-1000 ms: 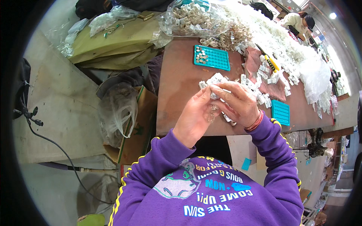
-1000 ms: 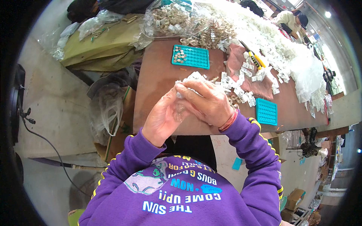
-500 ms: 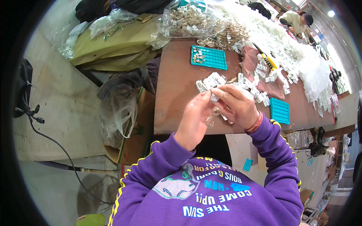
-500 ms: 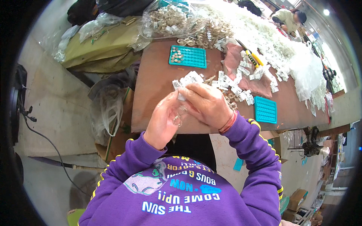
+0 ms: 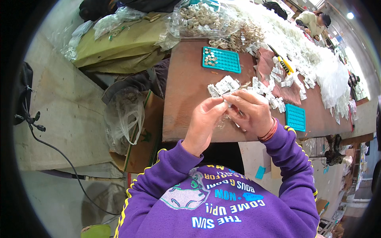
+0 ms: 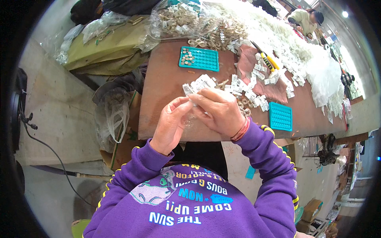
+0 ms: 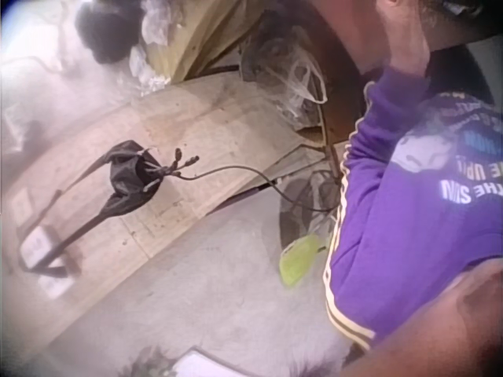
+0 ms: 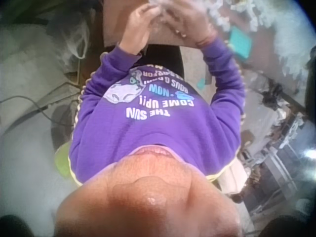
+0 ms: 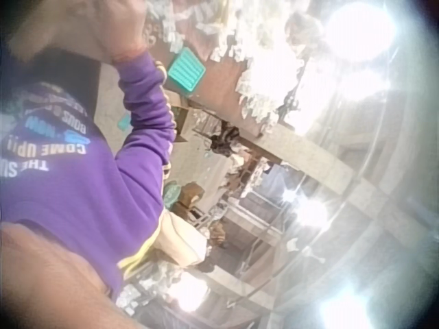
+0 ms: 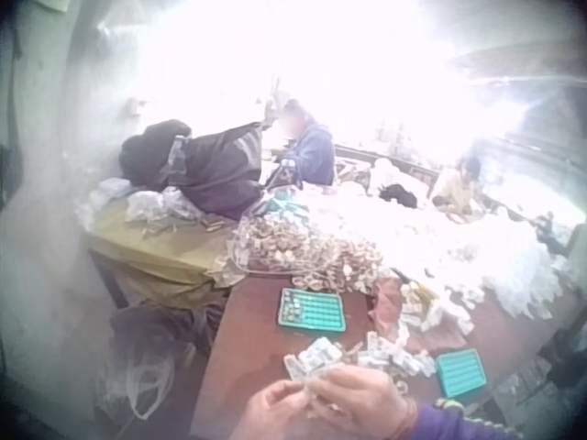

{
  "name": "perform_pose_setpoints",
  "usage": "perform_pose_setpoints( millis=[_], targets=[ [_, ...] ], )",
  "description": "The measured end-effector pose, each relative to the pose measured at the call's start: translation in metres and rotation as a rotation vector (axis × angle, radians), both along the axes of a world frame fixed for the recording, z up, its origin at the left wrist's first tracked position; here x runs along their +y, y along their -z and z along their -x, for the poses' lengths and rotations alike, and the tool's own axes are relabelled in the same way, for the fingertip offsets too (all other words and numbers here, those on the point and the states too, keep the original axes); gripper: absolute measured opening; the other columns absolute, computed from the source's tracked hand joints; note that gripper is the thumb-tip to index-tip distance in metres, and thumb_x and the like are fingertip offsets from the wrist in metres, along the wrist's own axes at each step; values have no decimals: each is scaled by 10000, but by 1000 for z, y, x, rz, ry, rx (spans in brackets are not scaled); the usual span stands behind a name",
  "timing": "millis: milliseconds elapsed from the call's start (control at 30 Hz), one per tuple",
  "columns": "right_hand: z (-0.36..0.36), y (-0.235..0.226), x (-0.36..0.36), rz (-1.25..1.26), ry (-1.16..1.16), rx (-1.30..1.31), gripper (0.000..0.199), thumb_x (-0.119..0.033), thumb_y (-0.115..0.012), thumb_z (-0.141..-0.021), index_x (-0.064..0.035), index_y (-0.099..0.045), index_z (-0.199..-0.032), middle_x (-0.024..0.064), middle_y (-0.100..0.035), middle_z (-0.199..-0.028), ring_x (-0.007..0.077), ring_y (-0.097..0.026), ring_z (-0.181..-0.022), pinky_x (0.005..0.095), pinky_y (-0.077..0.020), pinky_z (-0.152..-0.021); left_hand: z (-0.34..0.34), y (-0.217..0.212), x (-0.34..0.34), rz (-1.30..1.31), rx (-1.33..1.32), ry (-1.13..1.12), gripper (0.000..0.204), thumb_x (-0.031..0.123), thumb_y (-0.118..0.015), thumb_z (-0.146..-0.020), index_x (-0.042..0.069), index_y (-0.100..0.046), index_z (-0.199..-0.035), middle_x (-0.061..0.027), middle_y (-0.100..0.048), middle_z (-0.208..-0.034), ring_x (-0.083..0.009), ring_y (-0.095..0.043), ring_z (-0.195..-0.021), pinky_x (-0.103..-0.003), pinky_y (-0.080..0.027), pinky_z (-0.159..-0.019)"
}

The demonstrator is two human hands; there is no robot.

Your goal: The person repeatedly picks small white plastic housings and metallic pins from a workbench, inserts the pins into the housings, and places the assembled units into a blue tray. The person handles items one at a time and occasionally adjusts the tray position.

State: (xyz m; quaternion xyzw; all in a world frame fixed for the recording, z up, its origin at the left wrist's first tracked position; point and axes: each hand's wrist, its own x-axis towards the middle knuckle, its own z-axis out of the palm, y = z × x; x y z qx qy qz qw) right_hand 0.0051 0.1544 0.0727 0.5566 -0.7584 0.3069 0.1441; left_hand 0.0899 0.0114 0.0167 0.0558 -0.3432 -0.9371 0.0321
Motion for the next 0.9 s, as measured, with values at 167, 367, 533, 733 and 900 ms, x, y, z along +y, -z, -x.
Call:
perform_pose_setpoints(
  millis=[167, 367, 533, 733, 900],
  targets=[
    [-1, 7, -7, 19, -39, 1, 329, -62, -722, -775, -32, -668, -1098, 125, -647, -1004, 288, -665, -862, 348, -548, -731, -2, 7, -2, -370, 80, 43, 230, 99, -570, -968, -3, -571, -1174, -82, -633, -1119, -147, -631, -994, -282, -516, -875],
    [48, 4, -19, -84, 94, -155, 157, -67, -704, -789, -48, -699, -945, 122, -671, -921, 303, -666, -830, 374, -537, -717, -1, 24, -19, -133, 111, -214, 197, 70, -573, -960, 34, -598, -1152, -77, -649, -1095, -218, -644, -1027, -360, -522, -934],
    [92, 31, -49, -266, 83, -37, 64, -57, -658, -784, -55, -682, -844, 108, -654, -844, 314, -648, -766, 384, -519, -660, -1, 32, -25, -76, 146, -284, 176, 14, -595, -931, 10, -602, -1107, -94, -644, -1078, -195, -640, -1002, -343, -535, -900],
    [99, 37, -50, -452, 159, -210, 83, -114, -696, -752, -53, -678, -806, 125, -667, -752, 310, -661, -726, 369, -519, -645, 1, 37, -29, -170, 140, -225, 205, 28, -578, -945, 25, -586, -1149, -97, -641, -1098, -233, -639, -1052, -401, -508, -974],
    [94, 33, -60, -507, 196, -207, 229, -243, -717, -750, -22, -669, -715, 165, -648, -694, 341, -660, -715, 424, -519, -658, 3, 38, -27, -49, 155, -223, 201, 18, -578, -942, 21, -584, -1142, -102, -641, -1089, -224, -640, -1051, -377, -509, -966]
  ],
)
